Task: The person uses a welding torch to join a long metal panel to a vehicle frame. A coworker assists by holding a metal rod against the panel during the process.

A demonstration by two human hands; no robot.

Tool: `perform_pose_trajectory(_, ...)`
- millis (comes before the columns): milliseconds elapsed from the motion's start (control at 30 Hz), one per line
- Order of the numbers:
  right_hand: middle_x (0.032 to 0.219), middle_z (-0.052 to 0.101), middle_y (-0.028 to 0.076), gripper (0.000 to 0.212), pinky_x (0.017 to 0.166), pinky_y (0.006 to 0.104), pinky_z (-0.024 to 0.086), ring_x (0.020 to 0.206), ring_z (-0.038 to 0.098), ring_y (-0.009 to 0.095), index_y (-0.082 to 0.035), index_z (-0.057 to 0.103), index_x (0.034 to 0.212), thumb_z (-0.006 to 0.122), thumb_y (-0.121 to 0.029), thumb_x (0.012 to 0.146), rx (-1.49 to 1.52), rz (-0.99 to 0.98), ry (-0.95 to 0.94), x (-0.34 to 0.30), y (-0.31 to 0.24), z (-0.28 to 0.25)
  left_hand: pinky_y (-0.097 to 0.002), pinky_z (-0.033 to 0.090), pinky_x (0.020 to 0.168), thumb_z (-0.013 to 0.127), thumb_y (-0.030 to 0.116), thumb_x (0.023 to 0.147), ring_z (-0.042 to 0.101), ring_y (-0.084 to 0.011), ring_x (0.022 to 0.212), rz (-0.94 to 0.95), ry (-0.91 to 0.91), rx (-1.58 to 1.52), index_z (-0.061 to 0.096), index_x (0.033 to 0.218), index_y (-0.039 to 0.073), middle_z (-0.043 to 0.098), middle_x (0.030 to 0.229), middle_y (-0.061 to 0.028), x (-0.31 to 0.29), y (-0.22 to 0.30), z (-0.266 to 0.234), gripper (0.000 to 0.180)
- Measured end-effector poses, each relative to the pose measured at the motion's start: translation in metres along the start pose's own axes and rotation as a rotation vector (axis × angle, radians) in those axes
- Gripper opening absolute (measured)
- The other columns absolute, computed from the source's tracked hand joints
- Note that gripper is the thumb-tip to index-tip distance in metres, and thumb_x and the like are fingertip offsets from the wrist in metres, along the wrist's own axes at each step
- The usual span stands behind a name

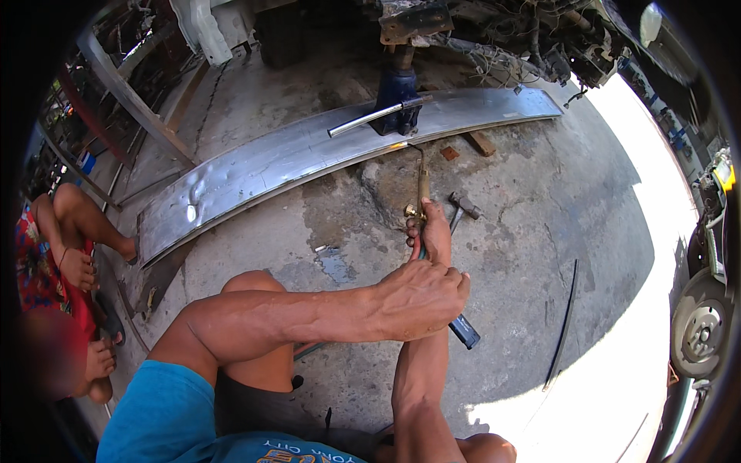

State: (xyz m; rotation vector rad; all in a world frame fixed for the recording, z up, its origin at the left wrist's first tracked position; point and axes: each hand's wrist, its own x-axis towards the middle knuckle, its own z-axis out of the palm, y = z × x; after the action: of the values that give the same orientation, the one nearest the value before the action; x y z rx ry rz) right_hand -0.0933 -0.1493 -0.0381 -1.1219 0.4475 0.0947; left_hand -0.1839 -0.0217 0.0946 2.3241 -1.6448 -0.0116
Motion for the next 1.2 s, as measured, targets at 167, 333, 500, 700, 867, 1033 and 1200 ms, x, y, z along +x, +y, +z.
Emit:
perform_pose_trajectory(167,0.073,0.058,0.006,0.024,0.046,0.0316,0.045,0.054,0.053,0.014,-0.012,0.049,0.114,0.056,-0.035,0.108,0.032,-0.010,0.017,0.009,-0.002,-0.007,-0.0390,0.062,0.067,0.072,0.004,0.077,0.075,-0.0340,0.081,-0.035,-0.069,-0.014,0.063,0.118,-0.019,0.070,0.095,-0.0251,0.006,-0.005,0.001,0.048)
perform_pose_trajectory(333,0.074,0.059,0.007,0.025,0.045,0.0319,0.045,0.053,0.052,0.014,-0.013,0.049,0.115,0.057,-0.035,0.108,-0.005,0.000,0.019,0.010,-0.002,-0.008,-0.0427,0.060,0.055,0.070,0.000,0.074,0.075,-0.0342,0.072,0.000,0.095,-0.017,0.066,0.100,-0.018,0.070,0.082,-0.0276,0.007,-0.014,0.013,0.032)
perform_pose_trajectory(500,0.075,0.059,0.005,0.026,0.043,0.0296,0.043,0.050,0.051,0.013,-0.016,0.049,0.110,0.059,-0.040,0.106,0.019,0.029,-0.006,0.001,0.004,-0.004,-0.0405,0.062,0.070,0.073,0.005,0.075,0.076,-0.0351,0.083,-0.048,-0.057,0.006,0.064,0.121,-0.019,0.071,0.098,-0.0261,0.009,-0.008,0.009,0.053)
perform_pose_trajectory(700,0.075,0.060,0.004,0.028,0.039,0.0237,0.041,0.049,0.051,0.010,-0.018,0.052,0.111,0.063,-0.043,0.105,0.009,0.009,-0.019,-0.010,0.006,0.000,-0.0398,0.063,0.072,0.074,0.008,0.076,0.076,-0.0342,0.084,0.083,0.049,0.122,0.066,0.122,-0.019,0.073,0.096,-0.0273,0.010,0.008,0.021,0.054)
perform_pose_trajectory(867,0.072,0.059,0.003,0.027,0.039,0.0237,0.043,0.047,0.051,0.010,-0.018,0.050,0.106,0.061,-0.042,0.106,-0.013,0.019,-0.021,-0.017,0.013,-0.002,-0.0393,0.063,0.072,0.074,0.008,0.077,0.076,-0.0339,0.085,0.133,0.088,0.100,0.066,0.122,-0.019,0.073,0.096,-0.0271,0.022,0.015,0.026,0.054)
perform_pose_trajectory(1033,0.073,0.059,0.003,0.029,0.039,0.0236,0.043,0.047,0.051,0.010,-0.017,0.050,0.106,0.061,-0.043,0.105,-0.033,0.065,-0.068,-0.023,0.016,0.001,-0.0388,0.063,0.072,0.073,0.009,0.077,0.076,-0.0336,0.085,0.117,0.102,0.099,0.066,0.122,-0.019,0.073,0.095,-0.0269,0.019,0.018,0.025,0.053)
perform_pose_trajectory(1200,0.073,0.059,0.003,0.033,0.038,0.0226,0.041,0.046,0.049,0.009,-0.016,0.054,0.107,0.064,-0.047,0.104,-0.017,0.055,-0.035,-0.024,0.014,0.004,-0.0383,0.063,0.072,0.073,0.009,0.077,0.076,-0.0332,0.085,0.123,0.108,0.097,0.067,0.122,-0.019,0.074,0.094,-0.0267,0.022,0.023,0.023,0.053)
